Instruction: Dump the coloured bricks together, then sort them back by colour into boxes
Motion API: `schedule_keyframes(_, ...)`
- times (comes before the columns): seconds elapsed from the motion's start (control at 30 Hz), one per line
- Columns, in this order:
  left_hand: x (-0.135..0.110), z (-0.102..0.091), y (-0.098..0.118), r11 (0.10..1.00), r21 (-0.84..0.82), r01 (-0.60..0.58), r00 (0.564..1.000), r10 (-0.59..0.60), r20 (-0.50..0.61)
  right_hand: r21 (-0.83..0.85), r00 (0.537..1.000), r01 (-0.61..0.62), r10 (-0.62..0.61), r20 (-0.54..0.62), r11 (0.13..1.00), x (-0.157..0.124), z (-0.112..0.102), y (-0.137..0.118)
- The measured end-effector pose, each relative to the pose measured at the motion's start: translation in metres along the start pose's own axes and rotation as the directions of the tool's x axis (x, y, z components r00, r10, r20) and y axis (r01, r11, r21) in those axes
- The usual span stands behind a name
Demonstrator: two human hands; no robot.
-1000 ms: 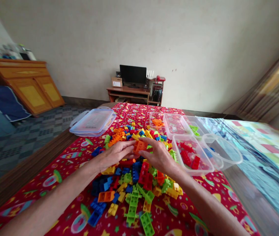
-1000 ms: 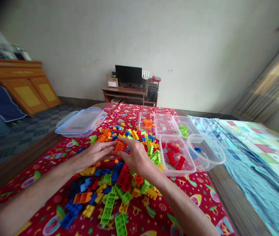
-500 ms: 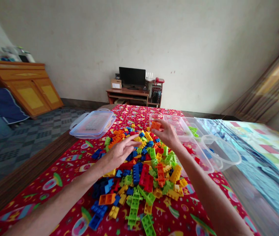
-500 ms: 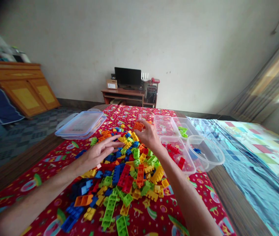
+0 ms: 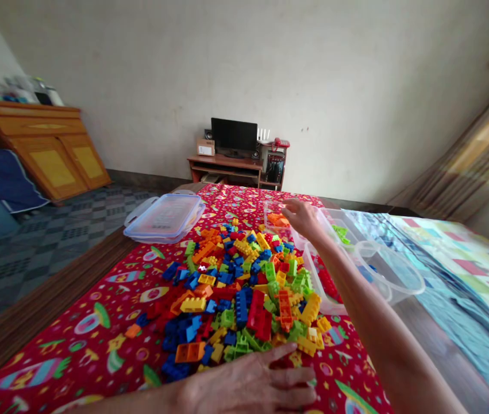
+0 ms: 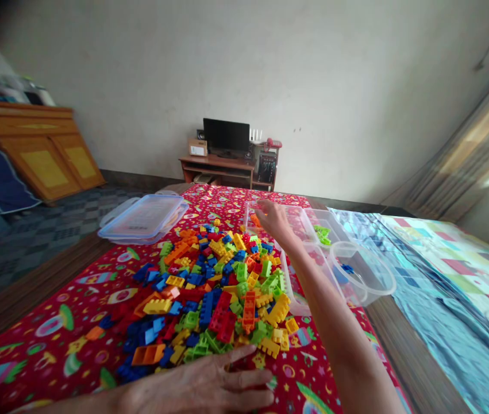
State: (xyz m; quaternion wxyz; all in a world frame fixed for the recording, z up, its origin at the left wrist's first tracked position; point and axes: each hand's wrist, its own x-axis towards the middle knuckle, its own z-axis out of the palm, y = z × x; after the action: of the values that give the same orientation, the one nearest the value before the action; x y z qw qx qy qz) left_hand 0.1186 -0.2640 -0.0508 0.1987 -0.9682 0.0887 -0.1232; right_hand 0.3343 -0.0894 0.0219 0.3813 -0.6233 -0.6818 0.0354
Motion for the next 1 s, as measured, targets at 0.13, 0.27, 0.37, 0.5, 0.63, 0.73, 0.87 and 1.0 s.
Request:
schedule_keyframes(0.13,0.000,0.014,-0.007,0.997,-0.026,0.070,0.997,-0.069,0.026,0.239,0.996,0.062,-0.074,0.041,0.969,-0.039,-0.017,-0.005)
schedule_keyframes(0.27,-0.006,0.019,-0.027,0.987,0.017,0.157,0.987,-0.158,0.014,0.320,0.983,0.081,-0.128,0.129,0.944,-0.072,-0.030,-0.009)
schedule_keyframes(0.37,-0.016,0.020,-0.047,0.960,-0.023,0.280,0.960,-0.280,-0.003,0.291,0.974,0.112,-0.163,0.158,0.950,-0.086,-0.032,-0.013)
schedule_keyframes(0.5,-0.036,0.021,-0.074,0.861,-0.164,0.482,0.876,-0.478,0.066,0.193,0.963,0.163,-0.199,0.185,0.968,-0.093,-0.023,-0.018)
schedule_keyframes(0.63,-0.055,0.022,-0.095,0.728,-0.283,0.624,0.771,-0.633,0.072,0.106,0.951,0.196,-0.216,0.221,0.975,-0.098,-0.008,-0.020)
schedule_keyframes(0.73,-0.065,0.021,-0.105,0.620,-0.346,0.704,0.675,-0.736,0.055,0.059,0.952,0.244,-0.251,0.177,0.968,-0.103,0.001,-0.017)
schedule_keyframes(0.87,-0.077,0.020,-0.118,0.505,-0.367,0.781,0.559,-0.827,0.051,0.060,0.917,0.373,-0.378,0.131,0.926,-0.107,0.013,-0.010)
schedule_keyframes(1.0,-0.088,0.022,-0.130,0.442,-0.348,0.827,0.484,-0.874,0.041,0.020,0.861,0.475,-0.470,0.194,0.880,-0.109,0.031,-0.016)
